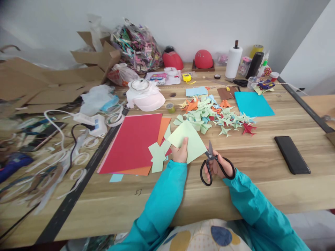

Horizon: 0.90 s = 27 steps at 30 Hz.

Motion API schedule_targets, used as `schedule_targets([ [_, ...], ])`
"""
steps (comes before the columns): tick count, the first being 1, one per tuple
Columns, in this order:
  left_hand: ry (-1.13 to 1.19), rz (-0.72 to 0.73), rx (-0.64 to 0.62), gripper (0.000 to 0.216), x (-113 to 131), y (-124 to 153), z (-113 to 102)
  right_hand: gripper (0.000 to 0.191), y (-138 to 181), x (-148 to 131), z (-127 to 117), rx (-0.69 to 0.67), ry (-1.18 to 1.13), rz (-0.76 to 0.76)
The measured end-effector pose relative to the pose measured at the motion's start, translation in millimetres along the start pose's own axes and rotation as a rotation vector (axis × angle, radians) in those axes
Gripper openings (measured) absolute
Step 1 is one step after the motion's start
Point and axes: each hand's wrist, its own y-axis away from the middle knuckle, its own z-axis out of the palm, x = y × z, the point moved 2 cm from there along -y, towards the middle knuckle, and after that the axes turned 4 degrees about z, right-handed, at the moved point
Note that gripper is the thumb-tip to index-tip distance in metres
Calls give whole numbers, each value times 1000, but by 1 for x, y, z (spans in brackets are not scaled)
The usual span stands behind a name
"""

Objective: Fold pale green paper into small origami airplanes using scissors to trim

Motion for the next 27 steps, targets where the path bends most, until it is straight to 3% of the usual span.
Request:
schedule_targets([
  [10, 57, -69, 10, 34, 2, 0, 1, 84, -1, 0, 0, 21, -4, -31],
  [19, 240, -207, -91, 45, -13, -7, -1, 78, 0, 3, -2, 4, 0, -40],
  [27, 154, -194, -72, 35, -9, -7, -1, 76, -1, 3, -2, -27, -20, -47],
])
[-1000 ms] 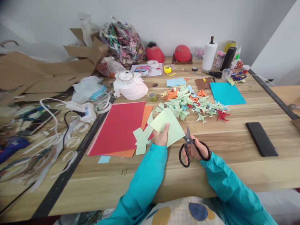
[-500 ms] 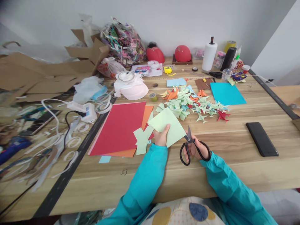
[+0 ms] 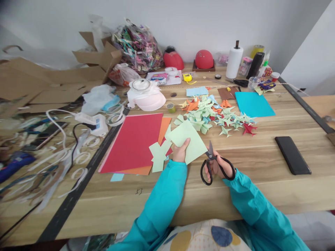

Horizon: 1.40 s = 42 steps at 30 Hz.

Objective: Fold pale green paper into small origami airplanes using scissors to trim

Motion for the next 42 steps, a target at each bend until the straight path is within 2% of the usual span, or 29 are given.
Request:
schedule_targets([
  [5, -53, 4, 37, 26, 6, 6, 4, 79, 0, 3, -3, 19, 33, 33],
  [12, -76, 95, 12, 25, 10, 10, 7, 78, 0, 1, 1, -8, -17, 19],
  [19, -53, 185, 11, 35, 10, 10, 7, 80, -2, -4, 6, -36, -55, -27],
  [28, -107, 260, 17, 46, 5, 8, 5, 92, -4, -5, 8, 20, -45, -1],
  [36, -149, 261, 52, 46, 1, 6, 3, 94, -6, -5, 7, 20, -77, -22],
  [42, -134, 294, 24, 52, 3, 4, 3, 96, -6, -5, 8, 26, -115, -15],
])
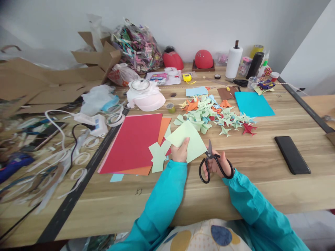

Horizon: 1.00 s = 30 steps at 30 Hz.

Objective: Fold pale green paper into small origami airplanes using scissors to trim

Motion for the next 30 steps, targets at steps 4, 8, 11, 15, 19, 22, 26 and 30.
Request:
schedule_targets([
  [4, -28, -11, -2, 56, 1, -2, -2, 96, 1, -2, 0, -12, 16, -3],
  [8, -60, -25, -7, 57, 2, -4, -5, 94, 2, -3, -2, -34, 12, -7],
  [11, -58, -38, -18, 57, 3, -5, -6, 93, 3, -3, -2, -32, 19, 8],
  [15, -50, -27, -41, 53, 3, -5, -5, 89, 3, -1, 1, -47, 33, 43],
  [19, -48, -9, -115, 40, 2, -3, -2, 89, 2, 3, 0, -38, 50, 63],
  [22, -51, -22, -105, 32, 3, -1, -1, 88, 1, 4, -2, -26, 29, 53],
  [26, -47, -23, -75, 30, 10, 1, 1, 92, 1, 4, -5, -12, 21, 39],
  [30, -50, -35, -56, 33, 13, 2, 2, 97, 0, 3, -6, 16, 37, 11],
])
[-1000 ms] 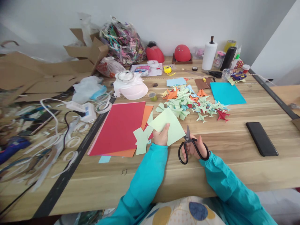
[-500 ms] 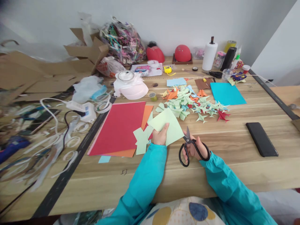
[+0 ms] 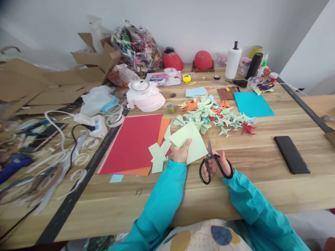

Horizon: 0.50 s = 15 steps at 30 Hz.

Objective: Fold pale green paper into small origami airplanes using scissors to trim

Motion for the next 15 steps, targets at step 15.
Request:
schedule_targets([
  [15, 40, 16, -15, 49, -10, -6, -4, 92, 2, -6, 5, -5, -32, 5],
])
